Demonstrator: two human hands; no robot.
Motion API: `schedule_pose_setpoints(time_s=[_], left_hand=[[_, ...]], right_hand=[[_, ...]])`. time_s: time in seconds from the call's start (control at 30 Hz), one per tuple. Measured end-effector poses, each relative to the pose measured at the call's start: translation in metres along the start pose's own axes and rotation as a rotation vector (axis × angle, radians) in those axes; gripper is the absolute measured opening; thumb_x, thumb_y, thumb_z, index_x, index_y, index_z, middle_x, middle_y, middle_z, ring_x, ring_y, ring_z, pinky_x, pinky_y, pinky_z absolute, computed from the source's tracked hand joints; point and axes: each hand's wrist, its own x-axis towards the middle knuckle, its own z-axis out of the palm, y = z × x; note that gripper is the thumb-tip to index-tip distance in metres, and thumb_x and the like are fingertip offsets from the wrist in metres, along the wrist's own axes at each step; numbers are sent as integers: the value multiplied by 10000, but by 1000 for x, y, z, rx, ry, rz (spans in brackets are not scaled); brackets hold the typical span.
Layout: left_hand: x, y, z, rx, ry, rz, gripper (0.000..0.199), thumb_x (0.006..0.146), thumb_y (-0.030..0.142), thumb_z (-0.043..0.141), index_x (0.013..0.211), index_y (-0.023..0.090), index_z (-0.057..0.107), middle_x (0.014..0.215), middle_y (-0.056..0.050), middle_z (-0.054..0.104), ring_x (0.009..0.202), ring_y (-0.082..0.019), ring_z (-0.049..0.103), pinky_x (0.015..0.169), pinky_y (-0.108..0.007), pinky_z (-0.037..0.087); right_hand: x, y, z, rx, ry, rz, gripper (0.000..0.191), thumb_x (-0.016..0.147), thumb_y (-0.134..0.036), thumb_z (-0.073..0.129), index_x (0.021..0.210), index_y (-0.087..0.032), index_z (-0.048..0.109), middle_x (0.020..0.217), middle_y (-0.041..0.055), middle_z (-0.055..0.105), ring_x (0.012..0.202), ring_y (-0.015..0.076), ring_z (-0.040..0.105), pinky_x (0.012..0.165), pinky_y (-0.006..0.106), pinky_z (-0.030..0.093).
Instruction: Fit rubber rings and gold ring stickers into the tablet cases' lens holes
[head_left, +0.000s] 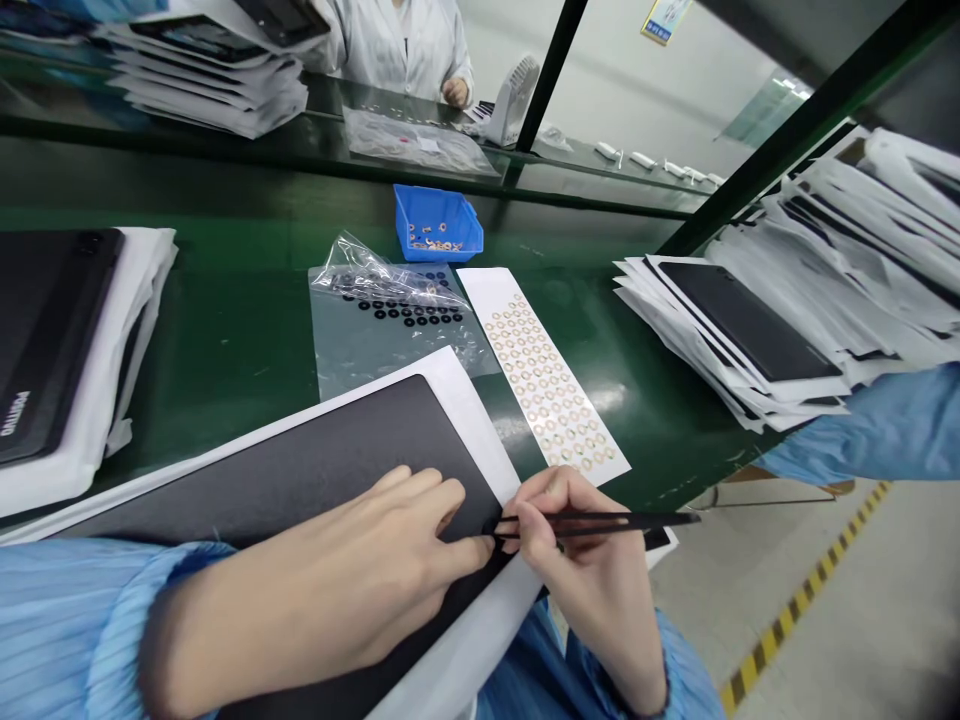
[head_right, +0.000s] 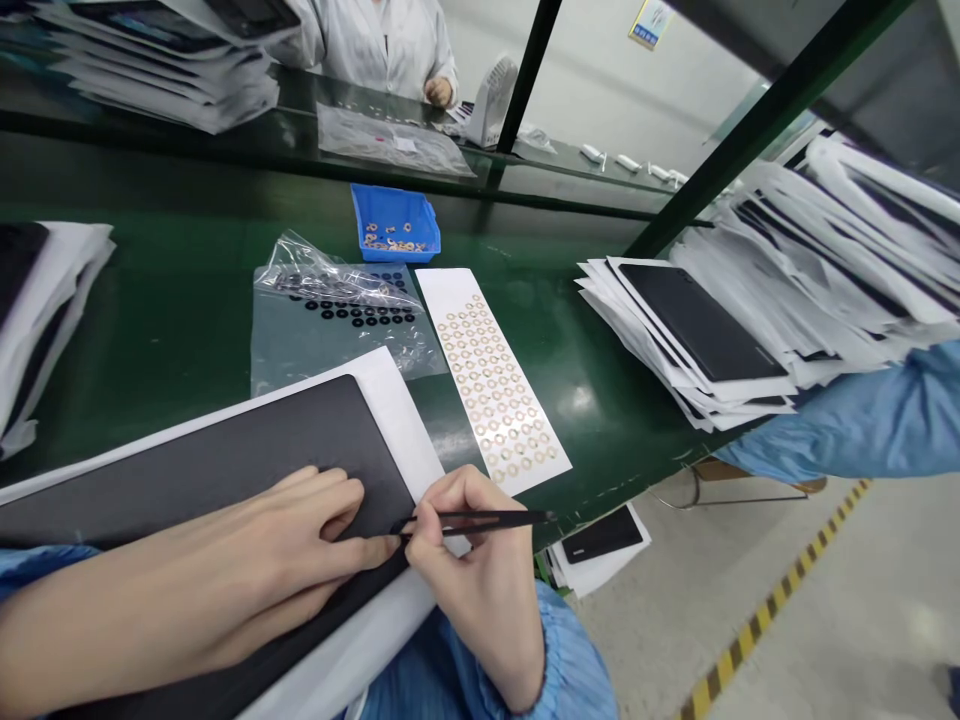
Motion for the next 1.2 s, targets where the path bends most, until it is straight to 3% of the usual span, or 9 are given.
schedule_pose_setpoints(time_s=[0.47,0.67,0.9,1.2], left_hand=[[-1,0,-1,-1,-29,5,264,863,75,544,1080,220,582,825,-14,476,782,-192,463,670,-277,329],[0,0,-1,-19,-22,-5,277,867,72,535,1086,233,591,834,-15,479,784,-189,465,670,-270,332],[-1,0,0,-9,-3,-1,275,862,81,550,1086,234,595,834,-16,481,775,-193,462,661,-273,329],[1,0,0,-20,-25,2,277,856,70,556,1077,232,594,824,-10,478,773,-187,456,653,-268,321]], right_hand=[[6,3,-6,98,-108,-8,185,778,-106,596,634,-185,510,642,-18,584,512,95,566,483,190,467],[1,9,-1,157,-9,-18,163,805,-114,596,675,-184,529,674,-21,594,504,84,587,493,176,509],[-1,5,0,31,10,-44,165,795,-115,593,662,-188,528,662,-13,593,522,101,581,490,200,511],[8,2,-7,43,-146,34,154,766,-108,579,649,-190,521,647,-16,587,536,107,574,501,210,497]])
